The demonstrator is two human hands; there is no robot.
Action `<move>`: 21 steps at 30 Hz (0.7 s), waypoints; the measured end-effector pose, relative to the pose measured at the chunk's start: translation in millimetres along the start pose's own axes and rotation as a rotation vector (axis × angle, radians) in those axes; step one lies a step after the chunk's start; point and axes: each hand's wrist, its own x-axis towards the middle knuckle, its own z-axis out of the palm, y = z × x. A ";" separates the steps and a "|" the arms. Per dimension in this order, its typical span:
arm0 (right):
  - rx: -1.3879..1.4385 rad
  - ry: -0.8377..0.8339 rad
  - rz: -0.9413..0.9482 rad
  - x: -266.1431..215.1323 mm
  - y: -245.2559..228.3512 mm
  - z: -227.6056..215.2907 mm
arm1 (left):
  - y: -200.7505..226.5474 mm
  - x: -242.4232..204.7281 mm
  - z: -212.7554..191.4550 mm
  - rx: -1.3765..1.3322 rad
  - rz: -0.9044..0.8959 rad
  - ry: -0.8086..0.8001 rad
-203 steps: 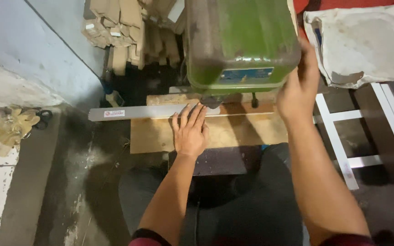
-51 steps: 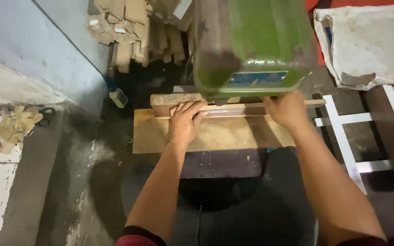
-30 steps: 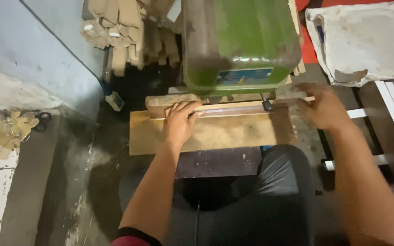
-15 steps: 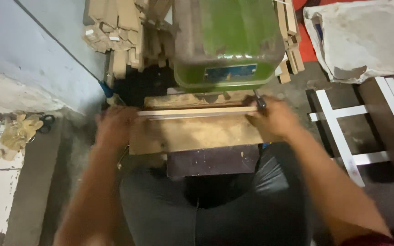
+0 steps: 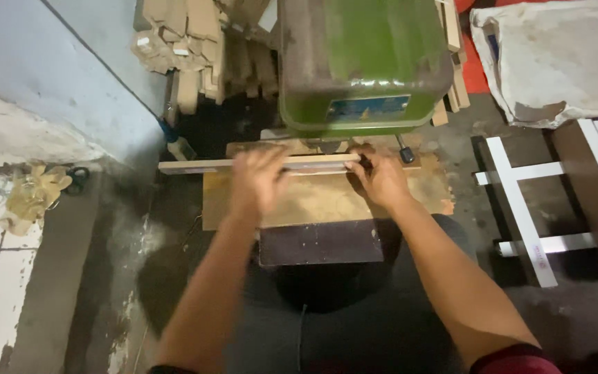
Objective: Positioning white strips under an industrial punch machine and stacking them after processing
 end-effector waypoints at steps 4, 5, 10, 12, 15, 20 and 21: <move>-0.032 0.044 0.028 0.0 -0.4 2.4 | 36.5 7.1 32.7 -0.062 -0.006 0.032; 0.004 0.042 0.018 -2.2 7.5 5.8 | 36.1 7.3 44.0 -0.048 -0.050 0.082; 0.042 0.056 -0.022 1.4 -6.5 -3.9 | 37.8 6.4 57.1 -0.067 -0.136 0.133; 0.094 0.022 -0.035 4.2 2.7 -1.0 | 36.3 6.3 59.3 -0.055 -0.138 0.120; 0.043 -0.003 0.054 3.2 -6.7 -3.6 | 37.7 6.7 57.5 -0.064 -0.140 0.127; 0.035 0.015 0.152 -4.0 0.7 -24.9 | 39.9 8.4 52.1 -0.134 -0.144 0.145; 0.080 0.117 0.115 -4.5 4.1 -33.8 | 41.6 8.8 49.3 -0.162 -0.149 0.155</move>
